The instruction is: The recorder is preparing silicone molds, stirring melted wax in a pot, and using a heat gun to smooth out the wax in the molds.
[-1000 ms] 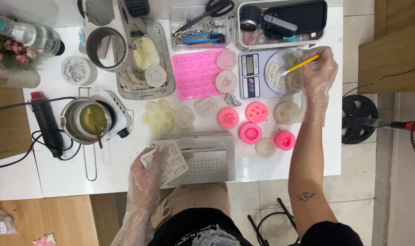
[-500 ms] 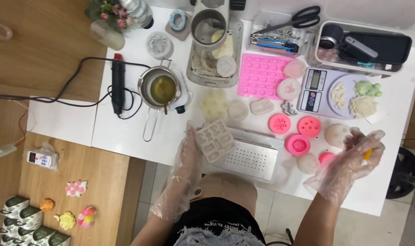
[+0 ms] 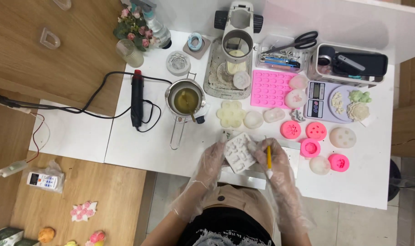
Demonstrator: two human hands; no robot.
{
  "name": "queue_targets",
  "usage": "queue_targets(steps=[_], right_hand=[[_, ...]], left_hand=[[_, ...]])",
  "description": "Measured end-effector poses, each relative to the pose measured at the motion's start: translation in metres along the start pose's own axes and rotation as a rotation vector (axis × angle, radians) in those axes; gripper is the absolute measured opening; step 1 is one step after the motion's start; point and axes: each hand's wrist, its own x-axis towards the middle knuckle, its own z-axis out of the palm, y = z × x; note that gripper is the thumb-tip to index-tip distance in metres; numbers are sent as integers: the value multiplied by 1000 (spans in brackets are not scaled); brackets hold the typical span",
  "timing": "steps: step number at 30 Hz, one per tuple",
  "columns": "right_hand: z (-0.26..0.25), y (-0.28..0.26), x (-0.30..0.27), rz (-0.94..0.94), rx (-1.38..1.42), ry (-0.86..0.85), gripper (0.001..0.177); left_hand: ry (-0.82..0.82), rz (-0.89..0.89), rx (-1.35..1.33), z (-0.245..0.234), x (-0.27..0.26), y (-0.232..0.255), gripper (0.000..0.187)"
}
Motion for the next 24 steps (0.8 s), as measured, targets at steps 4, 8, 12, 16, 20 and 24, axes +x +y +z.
queue_targets(steps=[4,8,12,16,20,24], right_hand=[[15,24,-18,-1,85,69,28],[20,32,-29,118,107,28,25],[17,38,-42,102,73,164,28],[7,31,-59,139,63,412,26],[-5,-6,-76,148,211,709,26],[-49,-1,-66,-21,418,770,22]], left_hand=[[-101,-76,-233,-26,5,-28,64],[-218,-113,-320,-42,19,-60,59],[-308,-89,-280,-40,-3,-17,54],[-331,81,-58,-51,-14,41,52],[-360,539,787,-74,-50,132,32],[-456,1309,1018,-93,-131,239,18]])
